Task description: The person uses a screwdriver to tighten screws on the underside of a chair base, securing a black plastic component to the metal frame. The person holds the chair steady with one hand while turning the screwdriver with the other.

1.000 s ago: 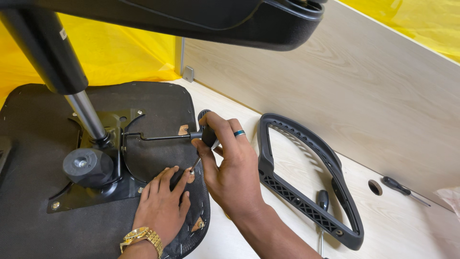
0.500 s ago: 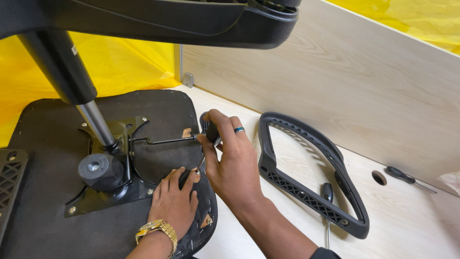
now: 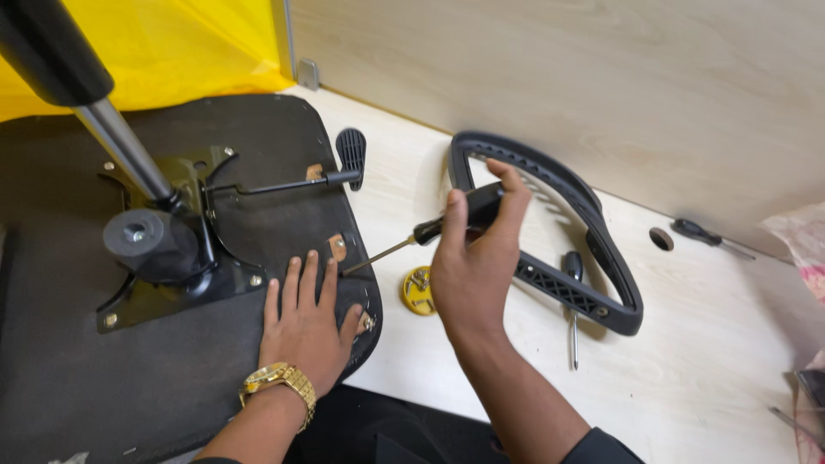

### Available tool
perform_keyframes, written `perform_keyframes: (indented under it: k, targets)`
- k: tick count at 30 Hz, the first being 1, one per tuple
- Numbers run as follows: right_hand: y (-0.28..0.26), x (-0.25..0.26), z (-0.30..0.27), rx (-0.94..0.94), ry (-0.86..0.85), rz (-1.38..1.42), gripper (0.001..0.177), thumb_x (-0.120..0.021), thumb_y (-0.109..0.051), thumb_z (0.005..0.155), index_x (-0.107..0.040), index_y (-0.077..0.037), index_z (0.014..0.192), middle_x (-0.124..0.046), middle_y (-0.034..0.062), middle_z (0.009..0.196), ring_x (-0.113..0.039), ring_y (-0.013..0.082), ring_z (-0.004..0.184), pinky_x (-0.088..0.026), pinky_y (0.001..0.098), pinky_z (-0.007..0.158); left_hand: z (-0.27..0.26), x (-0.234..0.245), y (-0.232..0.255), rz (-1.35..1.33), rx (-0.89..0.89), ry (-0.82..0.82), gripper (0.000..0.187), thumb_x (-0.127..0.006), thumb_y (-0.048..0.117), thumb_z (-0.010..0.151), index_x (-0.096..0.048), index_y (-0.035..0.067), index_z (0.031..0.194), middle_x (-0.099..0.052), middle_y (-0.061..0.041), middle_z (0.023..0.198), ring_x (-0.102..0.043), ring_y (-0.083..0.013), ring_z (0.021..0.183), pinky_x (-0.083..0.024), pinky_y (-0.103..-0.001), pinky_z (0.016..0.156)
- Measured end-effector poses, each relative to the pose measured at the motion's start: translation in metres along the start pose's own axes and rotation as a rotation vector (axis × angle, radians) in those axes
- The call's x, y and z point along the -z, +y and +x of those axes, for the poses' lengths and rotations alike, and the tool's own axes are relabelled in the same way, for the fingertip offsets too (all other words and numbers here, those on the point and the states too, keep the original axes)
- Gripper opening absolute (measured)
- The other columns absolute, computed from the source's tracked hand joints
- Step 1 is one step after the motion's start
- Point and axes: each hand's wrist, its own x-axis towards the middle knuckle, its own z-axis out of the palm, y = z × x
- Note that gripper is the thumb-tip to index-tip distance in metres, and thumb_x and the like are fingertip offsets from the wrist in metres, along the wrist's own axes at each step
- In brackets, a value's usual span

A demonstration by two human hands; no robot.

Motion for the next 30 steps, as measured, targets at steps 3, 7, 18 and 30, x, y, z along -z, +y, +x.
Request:
perform_keyframes:
  k: [3, 7, 18, 30]
  targets:
    - [0.016, 0.007, -0.004, -0.025, 0.076, 0.053, 0.042, -0.051, -0.011, 0.108, -0.034, -0.007, 0.146, -0.055, 0.0086, 0.104, -0.063, 0.0138, 0.084, -0.053, 0.0327, 0.071, -0.007, -0.002, 0.000, -0.004, -0.034, 0.081, 0.070, -0.044, 0.047, 0.094, -0.033, 0.010, 0.152, -0.024, -0.012, 0.163, -0.016, -0.0286, 0.151, -0.014, -0.049, 0.120]
    - [0.033, 0.010, -0.006, -0.297, 0.064, 0.078, 0.043, -0.047, -0.018, 0.107, -0.031, -0.010, 0.146, -0.056, 0.0085, 0.096, -0.060, 0.0125, 0.077, -0.051, 0.0326, 0.067, -0.016, 0.004, 0.005, 0.009, -0.050, -0.004, 0.079, -0.044, 0.051, 0.094, -0.027, 0.009, 0.158, -0.019, -0.018, 0.163, -0.012, -0.0318, 0.152, -0.012, -0.051, 0.119]
    - [0.067, -0.007, 0.017, -0.665, 0.021, 0.112, 0.040, -0.048, -0.033, 0.105, -0.036, -0.011, 0.136, -0.050, 0.0065, 0.083, -0.048, 0.0135, 0.061, -0.045, 0.0338, 0.051, -0.008, 0.045, -0.006, -0.097, -0.101, -0.579, 0.121, -0.072, 0.054, 0.079, 0.006, 0.013, 0.162, 0.021, -0.019, 0.167, 0.021, -0.0294, 0.154, 0.007, -0.044, 0.125]
    - [0.098, -0.026, -0.008, -0.728, -0.425, -0.423, 0.035, -0.073, -0.028, 0.089, -0.074, 0.001, 0.110, -0.074, 0.0176, 0.087, -0.070, 0.0231, 0.069, -0.056, 0.0391, 0.066, -0.006, 0.030, -0.016, -0.331, -0.061, -0.508, 0.104, -0.066, 0.046, 0.081, -0.007, 0.019, 0.162, 0.015, -0.011, 0.170, 0.020, -0.0220, 0.157, 0.008, -0.041, 0.126]
